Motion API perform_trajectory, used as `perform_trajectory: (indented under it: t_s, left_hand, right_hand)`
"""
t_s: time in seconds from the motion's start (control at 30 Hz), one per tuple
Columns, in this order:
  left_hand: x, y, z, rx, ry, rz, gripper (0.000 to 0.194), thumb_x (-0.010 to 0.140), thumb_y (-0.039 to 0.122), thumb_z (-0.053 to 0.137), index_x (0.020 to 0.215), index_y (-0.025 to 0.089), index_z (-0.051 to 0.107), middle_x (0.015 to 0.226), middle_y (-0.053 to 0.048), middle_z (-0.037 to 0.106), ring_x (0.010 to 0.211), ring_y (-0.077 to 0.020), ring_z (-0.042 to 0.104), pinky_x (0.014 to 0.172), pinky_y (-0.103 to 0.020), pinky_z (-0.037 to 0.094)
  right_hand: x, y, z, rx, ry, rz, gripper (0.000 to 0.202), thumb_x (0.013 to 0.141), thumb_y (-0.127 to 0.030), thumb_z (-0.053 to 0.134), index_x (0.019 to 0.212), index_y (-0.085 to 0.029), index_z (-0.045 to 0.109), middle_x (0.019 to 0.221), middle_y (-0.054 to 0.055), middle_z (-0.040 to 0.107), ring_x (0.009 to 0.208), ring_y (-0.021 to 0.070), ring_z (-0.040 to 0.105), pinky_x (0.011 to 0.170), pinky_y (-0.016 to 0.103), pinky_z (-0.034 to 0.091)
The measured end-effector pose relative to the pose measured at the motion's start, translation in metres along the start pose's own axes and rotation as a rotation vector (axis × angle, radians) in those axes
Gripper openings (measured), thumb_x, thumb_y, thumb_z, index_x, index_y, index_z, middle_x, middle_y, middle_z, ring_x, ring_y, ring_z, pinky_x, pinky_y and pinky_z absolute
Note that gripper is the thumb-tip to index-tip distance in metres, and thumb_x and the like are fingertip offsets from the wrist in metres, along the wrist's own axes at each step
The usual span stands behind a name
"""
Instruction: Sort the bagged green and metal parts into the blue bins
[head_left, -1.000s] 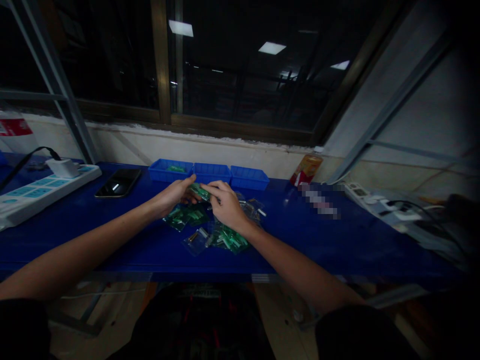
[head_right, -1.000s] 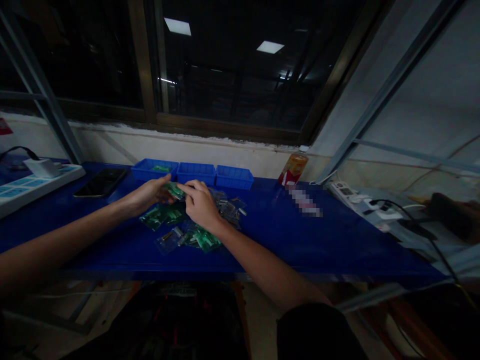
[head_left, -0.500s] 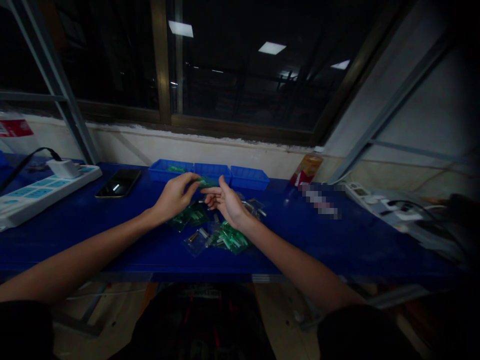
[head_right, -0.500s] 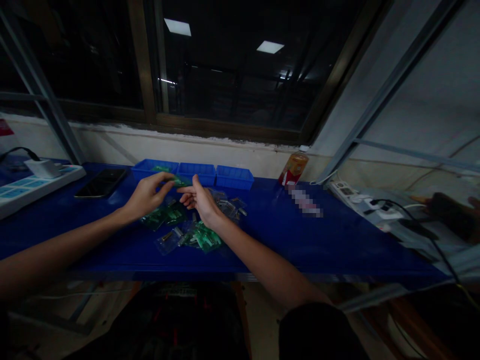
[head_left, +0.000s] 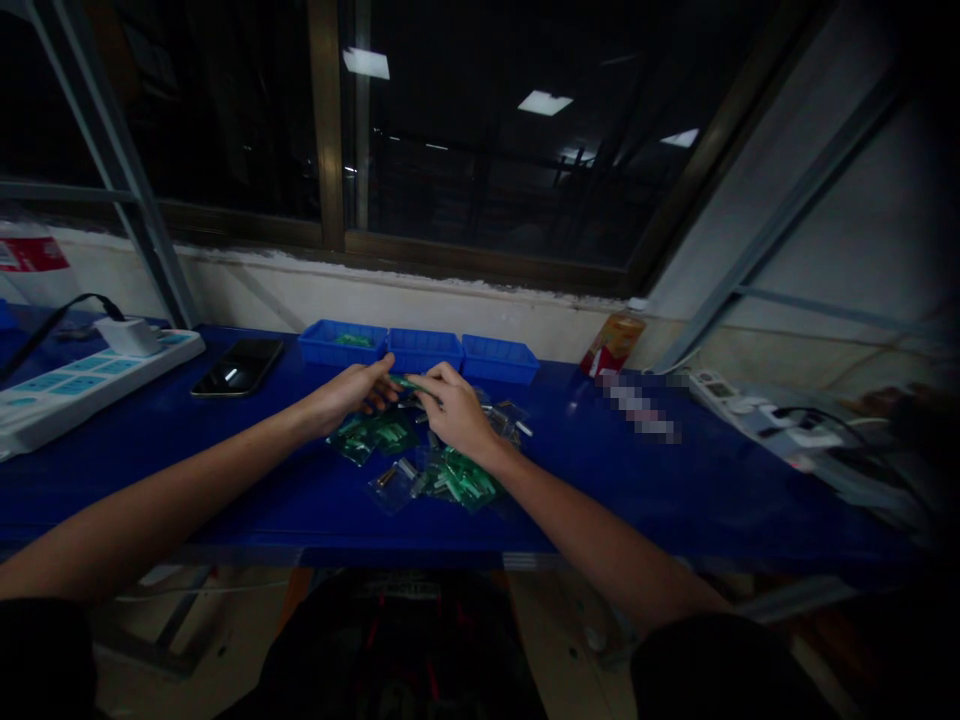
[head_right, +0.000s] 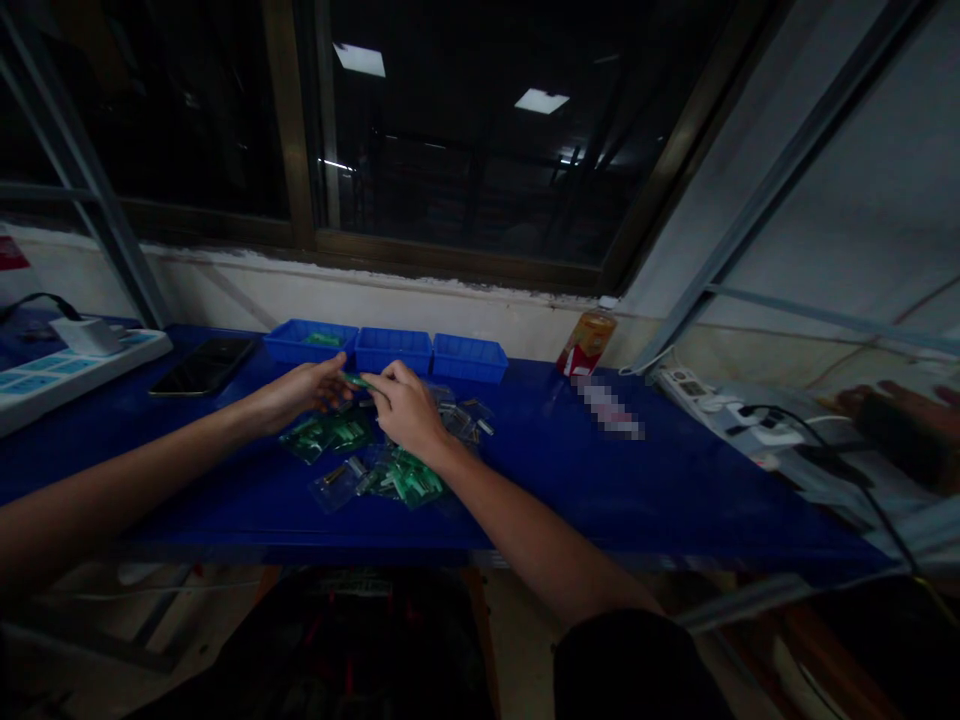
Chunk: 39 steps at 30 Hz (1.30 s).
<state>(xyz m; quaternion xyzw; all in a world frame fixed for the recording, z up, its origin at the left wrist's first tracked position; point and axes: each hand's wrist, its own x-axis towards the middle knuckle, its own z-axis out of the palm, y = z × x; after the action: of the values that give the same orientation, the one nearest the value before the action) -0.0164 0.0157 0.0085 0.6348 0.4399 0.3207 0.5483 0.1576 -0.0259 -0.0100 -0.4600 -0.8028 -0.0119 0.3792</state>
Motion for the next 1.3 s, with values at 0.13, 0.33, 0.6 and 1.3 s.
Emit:
perform_trajectory:
  t_s: [0.13,0.33,0.6,1.3]
  left_hand:
    - [0.005,-0.004,-0.002,-0.120,-0.019,-0.051,0.027,0.069,0.040,0.061,0.067,0.013,0.060,0.064,-0.004,0.059,0.044,-0.0077,0.044,0.042,-0.022,0.029]
    - [0.024,0.002,-0.031,-0.134,0.283,0.177,0.016,0.069,0.030,0.061,0.074,0.015,0.057,0.067,-0.001,0.056,0.049,-0.0069,0.047,0.046,-0.020,0.035]
    - [0.029,-0.014,-0.059,0.950,0.539,0.263,0.077,0.072,0.064,0.044,0.122,0.006,0.043,0.120,-0.026,0.048,0.105,-0.0392,0.051,0.081,-0.044,0.040]
    - [0.034,-0.017,-0.059,1.201,0.128,0.311,0.045,0.084,0.049,0.032,0.098,0.018,0.061,0.095,-0.010,0.066,0.088,-0.0247,0.061,0.076,-0.032,0.043]
  right_hand:
    - [-0.001,0.000,0.002,-0.069,-0.020,-0.032,0.038,0.081,-0.012,0.042,0.113,-0.025,0.058,0.095,0.006,0.049,0.092,0.0175,0.048,0.081,0.031,0.041]
    - [-0.001,0.001,0.005,-0.037,0.036,0.015,0.042,0.080,-0.019,0.048,0.122,-0.023,0.048,0.101,0.008,0.047,0.096,0.0191,0.048,0.085,0.035,0.041]
    - [-0.003,0.000,0.009,-0.010,-0.028,0.029,0.028,0.080,-0.026,0.052,0.107,-0.021,0.058,0.097,0.006,0.048,0.093,0.0168,0.049,0.085,0.032,0.040]
    - [-0.005,-0.004,0.009,-0.098,-0.364,-0.058,0.027,0.083,-0.033,0.050,0.102,-0.018,0.061,0.089,0.007,0.056,0.089,0.0191,0.048,0.083,0.034,0.034]
